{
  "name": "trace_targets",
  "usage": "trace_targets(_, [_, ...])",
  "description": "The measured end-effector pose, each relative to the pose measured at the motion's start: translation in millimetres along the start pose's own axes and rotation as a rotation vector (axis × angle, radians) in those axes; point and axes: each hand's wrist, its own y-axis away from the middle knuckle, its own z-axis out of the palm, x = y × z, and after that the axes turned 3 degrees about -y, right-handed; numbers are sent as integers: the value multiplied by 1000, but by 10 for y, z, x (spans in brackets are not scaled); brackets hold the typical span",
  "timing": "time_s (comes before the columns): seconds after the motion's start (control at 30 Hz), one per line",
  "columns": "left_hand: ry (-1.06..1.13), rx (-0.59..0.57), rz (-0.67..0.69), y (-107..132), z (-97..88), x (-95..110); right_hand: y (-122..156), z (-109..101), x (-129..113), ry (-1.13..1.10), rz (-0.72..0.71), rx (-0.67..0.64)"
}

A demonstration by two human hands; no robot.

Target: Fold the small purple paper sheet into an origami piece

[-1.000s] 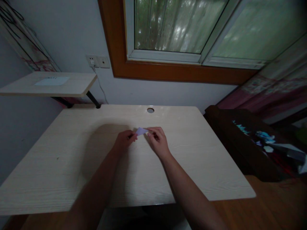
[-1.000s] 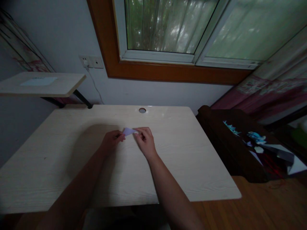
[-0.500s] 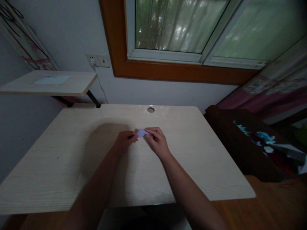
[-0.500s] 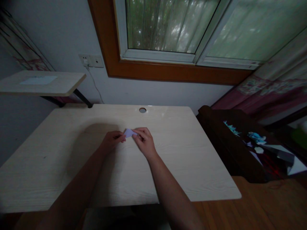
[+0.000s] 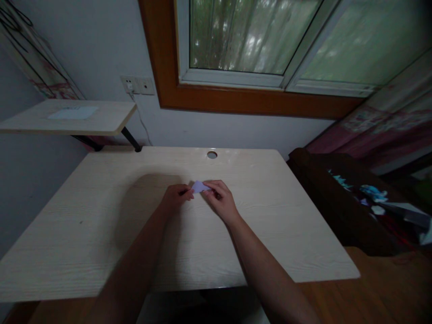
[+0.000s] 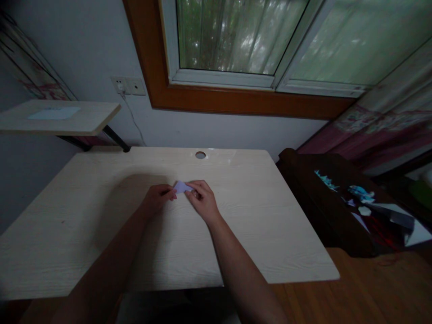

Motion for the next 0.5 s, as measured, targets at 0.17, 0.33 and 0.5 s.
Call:
trace_targets(0.17, [82, 3, -40, 4, -20, 35, 4, 3, -2, -8, -8, -3])
trace_targets(0.33, [58, 6, -47, 3, -25, 12, 8, 4, -18, -5, -11, -4])
trace_targets(0.5, [60, 6, -49, 6, -17, -23, 14, 12, -22, 0, -20, -3])
